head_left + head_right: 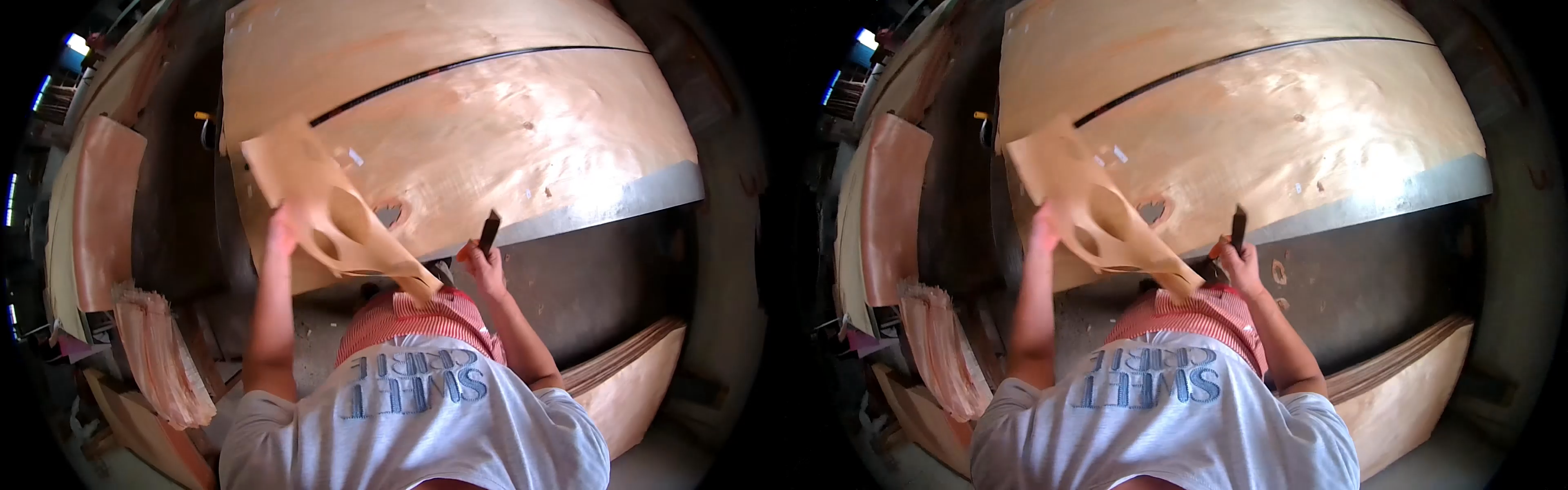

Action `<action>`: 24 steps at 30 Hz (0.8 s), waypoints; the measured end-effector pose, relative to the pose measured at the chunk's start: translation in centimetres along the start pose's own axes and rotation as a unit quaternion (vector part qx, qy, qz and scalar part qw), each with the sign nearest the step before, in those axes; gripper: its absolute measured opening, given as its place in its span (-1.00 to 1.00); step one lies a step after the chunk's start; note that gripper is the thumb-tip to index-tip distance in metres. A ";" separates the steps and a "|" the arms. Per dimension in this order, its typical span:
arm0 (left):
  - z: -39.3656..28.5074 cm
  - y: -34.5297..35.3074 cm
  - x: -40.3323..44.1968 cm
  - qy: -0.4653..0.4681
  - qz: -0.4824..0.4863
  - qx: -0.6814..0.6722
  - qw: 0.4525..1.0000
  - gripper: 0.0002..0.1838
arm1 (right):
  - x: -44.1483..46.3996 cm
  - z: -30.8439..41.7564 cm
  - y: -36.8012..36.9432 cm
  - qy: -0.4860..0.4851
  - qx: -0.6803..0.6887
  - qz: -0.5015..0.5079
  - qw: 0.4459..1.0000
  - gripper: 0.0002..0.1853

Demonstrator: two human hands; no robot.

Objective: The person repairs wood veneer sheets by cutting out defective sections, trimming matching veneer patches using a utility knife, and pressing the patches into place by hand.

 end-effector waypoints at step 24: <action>-13.8 14.0 -5.7 0.533 -0.098 0.741 0.397 -0.55 | 3.4 -4.1 3.6 0.007 -0.079 0.019 0.997 -0.70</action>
Point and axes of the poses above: each hand's wrist, its own x-axis towards the middle knuckle, its own y-axis out of the palm, z = x × y, the point moved 5 cm from there along x, towards the middle knuckle, and after that the axes turned 1 degree about -x, right-handed, at the moved point
